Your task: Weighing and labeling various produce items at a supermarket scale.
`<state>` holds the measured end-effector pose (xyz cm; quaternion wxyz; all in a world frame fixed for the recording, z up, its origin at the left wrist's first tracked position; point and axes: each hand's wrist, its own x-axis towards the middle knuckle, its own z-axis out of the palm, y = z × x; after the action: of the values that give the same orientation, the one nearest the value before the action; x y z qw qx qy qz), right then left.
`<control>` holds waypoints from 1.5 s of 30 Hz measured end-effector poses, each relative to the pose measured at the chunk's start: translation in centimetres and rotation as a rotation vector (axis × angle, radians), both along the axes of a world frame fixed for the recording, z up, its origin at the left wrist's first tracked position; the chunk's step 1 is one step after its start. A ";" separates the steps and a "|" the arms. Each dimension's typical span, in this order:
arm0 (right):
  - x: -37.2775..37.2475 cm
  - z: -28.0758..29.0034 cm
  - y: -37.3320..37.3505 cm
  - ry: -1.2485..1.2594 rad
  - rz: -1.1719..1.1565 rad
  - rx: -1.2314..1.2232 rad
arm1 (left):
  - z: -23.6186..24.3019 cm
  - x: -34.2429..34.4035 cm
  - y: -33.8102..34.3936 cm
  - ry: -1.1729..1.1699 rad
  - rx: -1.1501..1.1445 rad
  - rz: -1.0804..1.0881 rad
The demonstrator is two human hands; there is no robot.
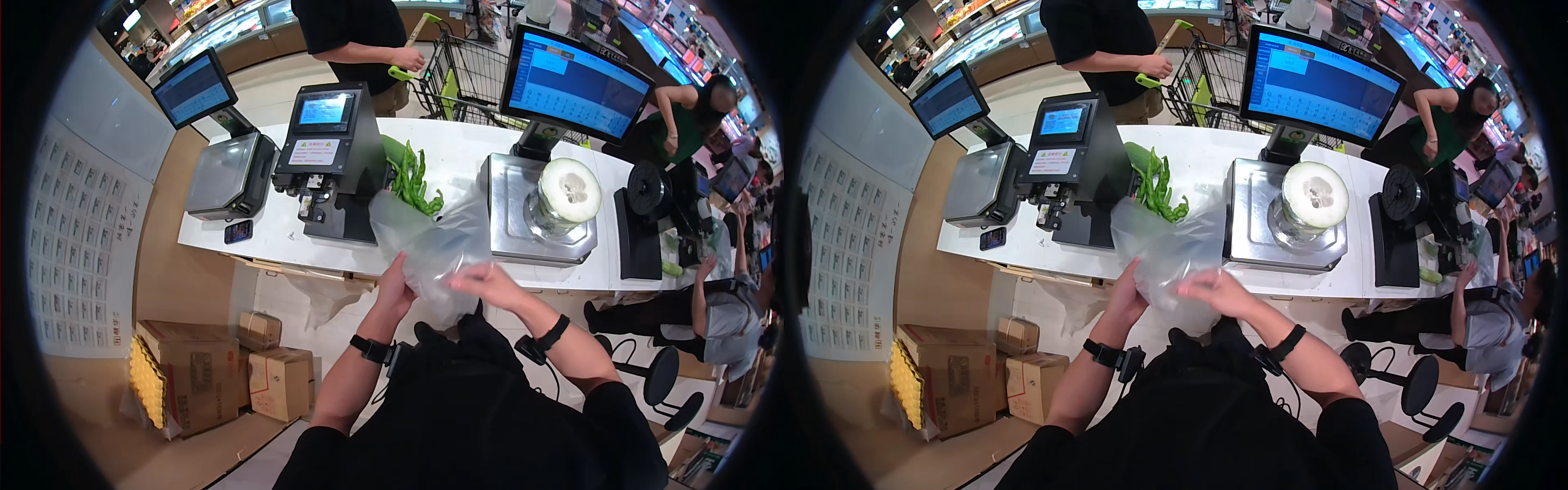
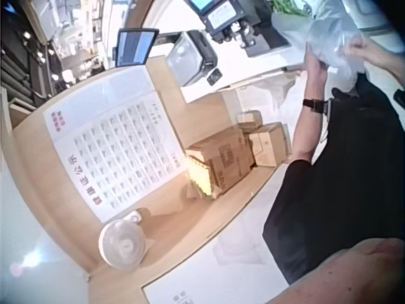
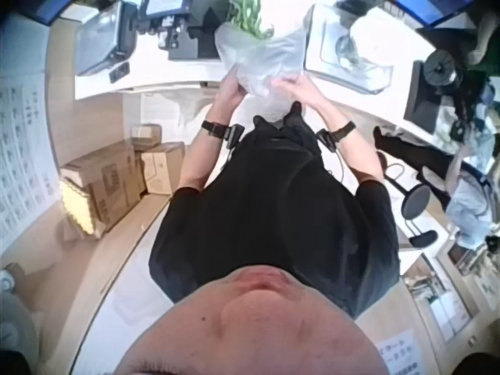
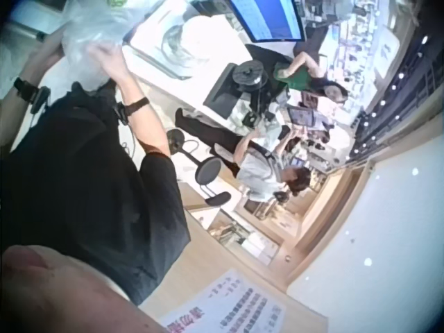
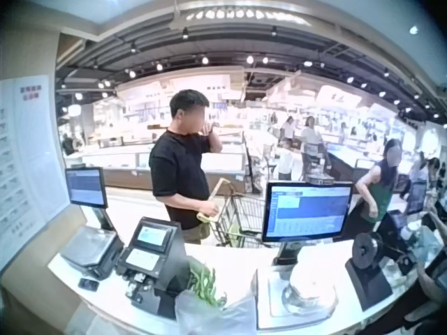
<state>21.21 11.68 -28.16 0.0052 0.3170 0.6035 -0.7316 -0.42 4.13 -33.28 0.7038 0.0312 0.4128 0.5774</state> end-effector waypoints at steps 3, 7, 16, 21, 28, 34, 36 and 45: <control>0.6 1.8 2.7 0.227 -0.436 -0.230 | 0.0 0.4 0.5 0.025 -0.049 -0.022; 2.1 -0.3 3.3 0.823 -0.404 -0.349 | 0.9 2.2 2.1 -0.005 -0.131 0.106; 3.2 0.2 3.3 0.300 -0.452 0.256 | 1.6 8.0 4.1 0.292 -0.208 0.158; 6.0 -1.4 6.5 0.313 -0.540 0.317 | 5.2 7.8 2.6 0.471 -0.430 -0.273; 6.5 -1.6 6.2 0.238 -0.232 0.518 | 10.2 15.2 5.1 1.225 0.167 -0.092; 7.7 -0.4 6.9 0.291 -0.105 0.683 | 9.3 15.2 6.2 1.305 0.249 -0.202; 8.2 -0.1 7.7 0.176 -0.051 0.681 | 9.1 14.3 6.4 1.317 0.246 -0.215; 7.7 1.6 9.6 0.334 -0.471 -0.067 | 5.5 6.1 7.9 1.801 0.264 -0.418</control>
<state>28.93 21.30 -26.53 -0.2540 0.3231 0.4814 -0.7742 5.68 12.05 -27.80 0.1990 0.6203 0.7200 0.2393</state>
